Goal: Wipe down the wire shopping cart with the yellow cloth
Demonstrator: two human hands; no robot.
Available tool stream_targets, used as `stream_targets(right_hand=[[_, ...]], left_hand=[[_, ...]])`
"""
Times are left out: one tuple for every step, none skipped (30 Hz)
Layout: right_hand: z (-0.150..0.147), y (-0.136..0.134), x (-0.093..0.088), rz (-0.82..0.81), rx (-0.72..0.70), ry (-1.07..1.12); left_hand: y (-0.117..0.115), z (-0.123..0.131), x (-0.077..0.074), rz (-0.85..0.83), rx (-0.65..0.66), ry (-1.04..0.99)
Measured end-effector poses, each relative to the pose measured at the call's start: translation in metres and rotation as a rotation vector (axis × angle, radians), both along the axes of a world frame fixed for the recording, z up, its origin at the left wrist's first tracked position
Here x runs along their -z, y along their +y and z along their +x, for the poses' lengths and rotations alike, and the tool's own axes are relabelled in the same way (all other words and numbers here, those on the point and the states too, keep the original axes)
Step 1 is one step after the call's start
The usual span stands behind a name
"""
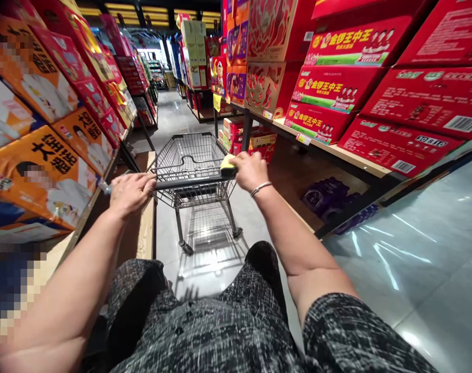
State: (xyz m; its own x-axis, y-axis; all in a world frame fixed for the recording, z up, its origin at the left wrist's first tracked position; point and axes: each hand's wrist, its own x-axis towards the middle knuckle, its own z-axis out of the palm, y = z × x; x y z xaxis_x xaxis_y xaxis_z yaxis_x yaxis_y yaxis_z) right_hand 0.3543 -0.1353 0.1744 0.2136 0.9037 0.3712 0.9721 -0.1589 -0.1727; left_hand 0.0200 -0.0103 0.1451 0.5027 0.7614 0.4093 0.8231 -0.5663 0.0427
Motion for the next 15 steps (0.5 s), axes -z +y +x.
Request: stream_targets(right_hand=[[0.011, -0.001, 0.001, 0.001, 0.024, 0.006], [0.019, -0.001, 0.002, 0.000, 0.026, 0.012], [0.022, 0.000, 0.004, -0.003, 0.011, 0.017], [0.022, 0.002, 0.006, -0.004, -0.012, 0.021], [0.019, 0.004, 0.008, -0.003, -0.032, 0.026], [0.013, 0.008, 0.009, 0.000, -0.043, 0.031], [0.007, 0.011, 0.011, 0.003, -0.046, 0.038], [0.000, 0.015, 0.011, 0.003, -0.047, 0.045], [-0.008, 0.017, 0.012, 0.002, -0.048, 0.050], [-0.015, 0.019, 0.012, 0.002, -0.049, 0.055], [-0.023, 0.021, 0.011, 0.007, -0.055, 0.058], [-0.031, 0.021, 0.010, 0.014, -0.065, 0.061], [-0.039, 0.022, 0.009, 0.023, -0.078, 0.064], [-0.047, 0.022, 0.008, 0.030, -0.095, 0.067], [-0.054, 0.022, 0.007, 0.034, -0.114, 0.071]], left_hand=[[0.006, -0.002, 0.001, -0.005, -0.015, -0.039], [0.011, -0.003, 0.002, -0.009, -0.040, -0.089], [0.016, -0.003, 0.004, -0.006, -0.083, -0.154], [0.019, -0.001, 0.007, 0.001, -0.113, -0.227], [0.022, 0.003, 0.011, -0.002, -0.114, -0.300], [0.022, 0.008, 0.015, -0.034, -0.066, -0.345], [0.022, 0.014, 0.019, -0.078, 0.016, -0.368], [0.019, 0.023, 0.023, -0.114, 0.099, -0.379], [0.015, 0.033, 0.026, -0.134, 0.160, -0.386], [0.009, 0.044, 0.027, -0.152, 0.212, -0.380], [0.003, 0.056, 0.027, -0.174, 0.263, -0.376], [-0.004, 0.068, 0.027, -0.193, 0.317, -0.381], [-0.011, 0.079, 0.025, -0.208, 0.376, -0.387], [-0.017, 0.088, 0.024, -0.216, 0.433, -0.397], [-0.021, 0.095, 0.023, -0.218, 0.479, -0.416]])
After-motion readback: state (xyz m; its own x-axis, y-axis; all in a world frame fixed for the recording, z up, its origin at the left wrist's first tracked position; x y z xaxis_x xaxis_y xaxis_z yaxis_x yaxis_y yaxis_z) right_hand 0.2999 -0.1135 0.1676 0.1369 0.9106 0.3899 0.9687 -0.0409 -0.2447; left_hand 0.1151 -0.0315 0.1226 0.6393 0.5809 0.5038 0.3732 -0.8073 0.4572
